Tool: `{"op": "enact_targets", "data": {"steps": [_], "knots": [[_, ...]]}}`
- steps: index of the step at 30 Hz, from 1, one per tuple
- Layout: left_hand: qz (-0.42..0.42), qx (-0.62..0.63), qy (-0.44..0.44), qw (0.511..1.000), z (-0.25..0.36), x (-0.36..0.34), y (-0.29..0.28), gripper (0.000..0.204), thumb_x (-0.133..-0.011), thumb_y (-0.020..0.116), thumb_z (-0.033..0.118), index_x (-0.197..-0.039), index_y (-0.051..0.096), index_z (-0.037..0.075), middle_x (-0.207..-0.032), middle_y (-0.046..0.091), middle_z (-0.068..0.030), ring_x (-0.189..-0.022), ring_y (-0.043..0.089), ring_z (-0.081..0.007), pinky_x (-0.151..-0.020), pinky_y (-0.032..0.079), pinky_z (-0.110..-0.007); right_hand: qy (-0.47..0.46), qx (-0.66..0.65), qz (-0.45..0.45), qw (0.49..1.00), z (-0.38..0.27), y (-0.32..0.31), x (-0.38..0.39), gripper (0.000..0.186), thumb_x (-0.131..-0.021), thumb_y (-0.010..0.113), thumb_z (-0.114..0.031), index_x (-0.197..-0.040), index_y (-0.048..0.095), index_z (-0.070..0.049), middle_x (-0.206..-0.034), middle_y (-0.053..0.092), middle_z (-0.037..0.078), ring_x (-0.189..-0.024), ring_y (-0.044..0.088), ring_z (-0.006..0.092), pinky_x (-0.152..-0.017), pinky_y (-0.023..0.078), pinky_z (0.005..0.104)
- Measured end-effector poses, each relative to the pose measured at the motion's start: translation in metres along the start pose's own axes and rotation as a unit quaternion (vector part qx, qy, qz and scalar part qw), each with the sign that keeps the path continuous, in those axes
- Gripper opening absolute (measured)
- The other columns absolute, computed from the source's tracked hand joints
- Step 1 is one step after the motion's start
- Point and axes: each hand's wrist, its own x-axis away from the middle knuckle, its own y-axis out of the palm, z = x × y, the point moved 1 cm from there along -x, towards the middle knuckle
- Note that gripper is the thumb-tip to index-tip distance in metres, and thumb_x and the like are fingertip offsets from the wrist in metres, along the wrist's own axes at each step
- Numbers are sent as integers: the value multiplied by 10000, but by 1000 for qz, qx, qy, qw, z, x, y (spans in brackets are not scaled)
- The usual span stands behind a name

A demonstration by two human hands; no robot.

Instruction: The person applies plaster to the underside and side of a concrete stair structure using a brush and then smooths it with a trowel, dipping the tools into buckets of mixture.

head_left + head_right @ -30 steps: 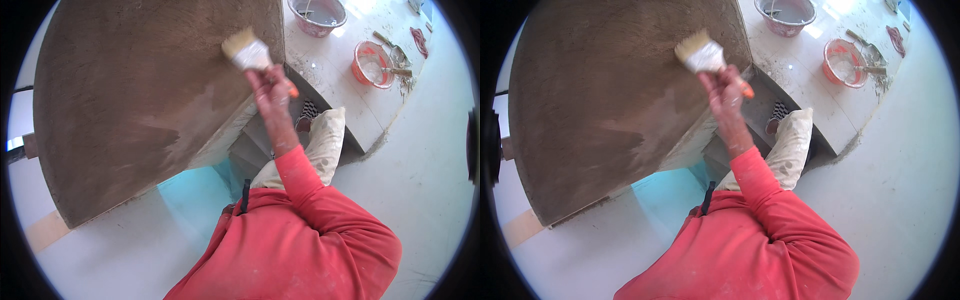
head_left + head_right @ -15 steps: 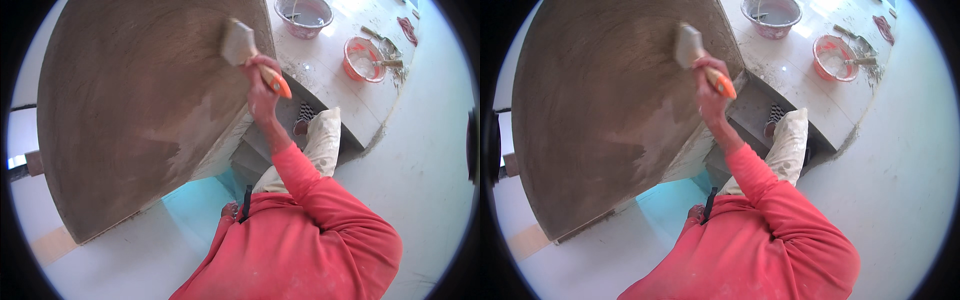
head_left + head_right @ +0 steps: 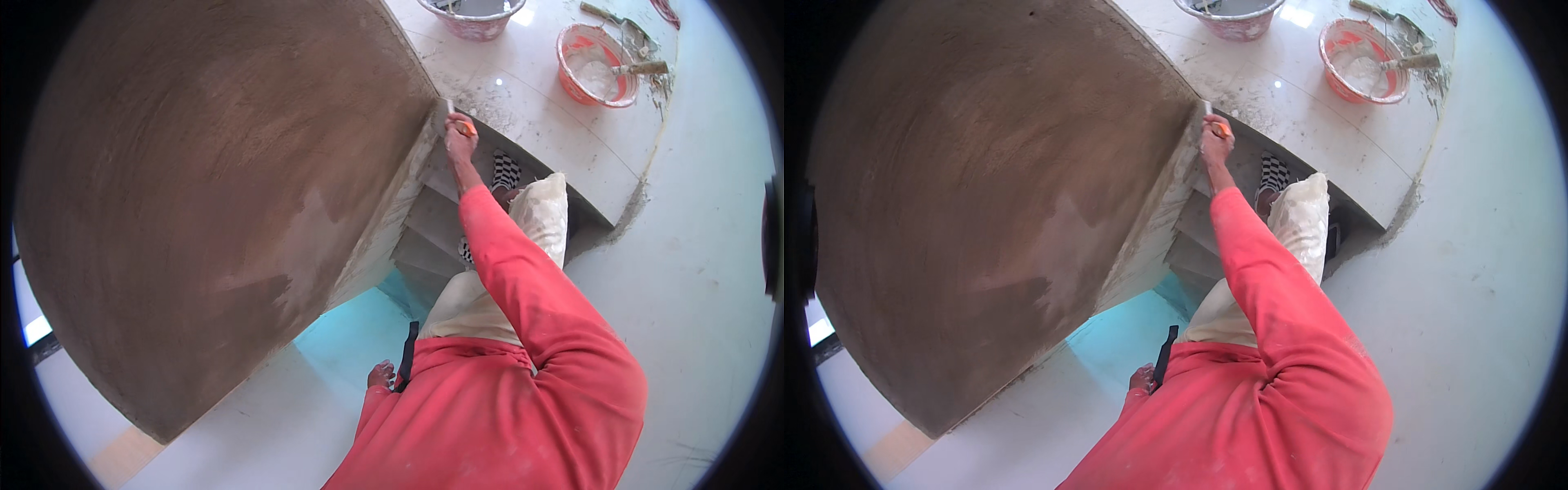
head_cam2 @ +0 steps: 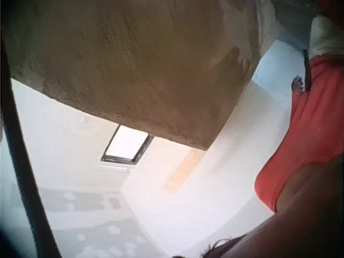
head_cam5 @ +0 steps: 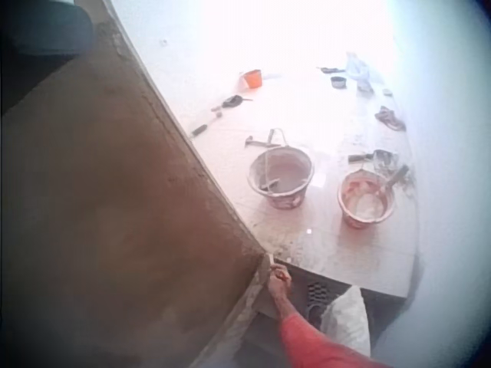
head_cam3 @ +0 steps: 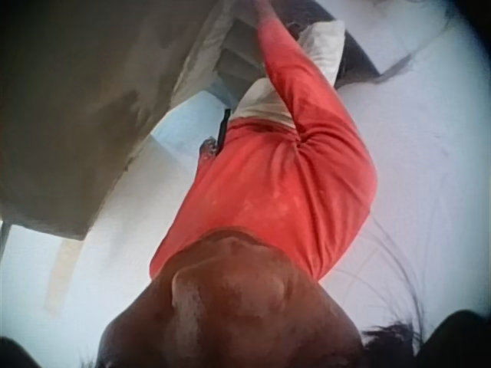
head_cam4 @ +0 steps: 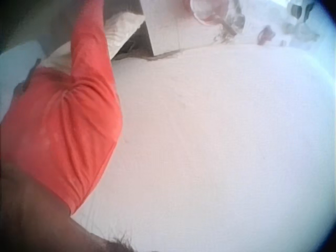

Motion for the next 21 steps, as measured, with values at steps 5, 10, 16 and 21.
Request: {"op": "enact_targets", "data": {"steps": [5,10,16,21], "knots": [[-13,19,-17,1000,10,-3,1,430,-828,618,225,-1214,484,93,-1014,585,-38,-767,558,-145,-610,462,-305,-158,-52,-51,985,-74,38,56,125,-758,589,43,-784,597,-79,-1006,618,105,-871,582,149,-731,463,258],[-48,7,16,999,50,-18,21,441,-816,632,187,-1212,482,64,-1004,590,-31,-759,565,-147,-622,464,-306,-372,-89,-222,897,-164,22,137,169,-715,609,89,-751,583,-74,-1143,572,167,-1052,561,237,-856,453,316],[-22,26,30,999,90,-15,25,418,-815,636,179,-1200,498,91,-937,605,-19,-780,569,-134,-635,457,-295,-272,-41,-100,956,-92,25,84,104,-806,586,28,-788,554,-69,-1116,574,146,-904,566,155,-734,466,261],[-24,-23,15,999,70,-18,28,395,-832,622,204,-1194,506,99,-924,602,-14,-773,565,-131,-634,458,-298,-33,34,-43,998,-51,11,56,101,-782,577,14,-783,575,-87,-984,618,73,-857,575,131,-753,457,272]]}}
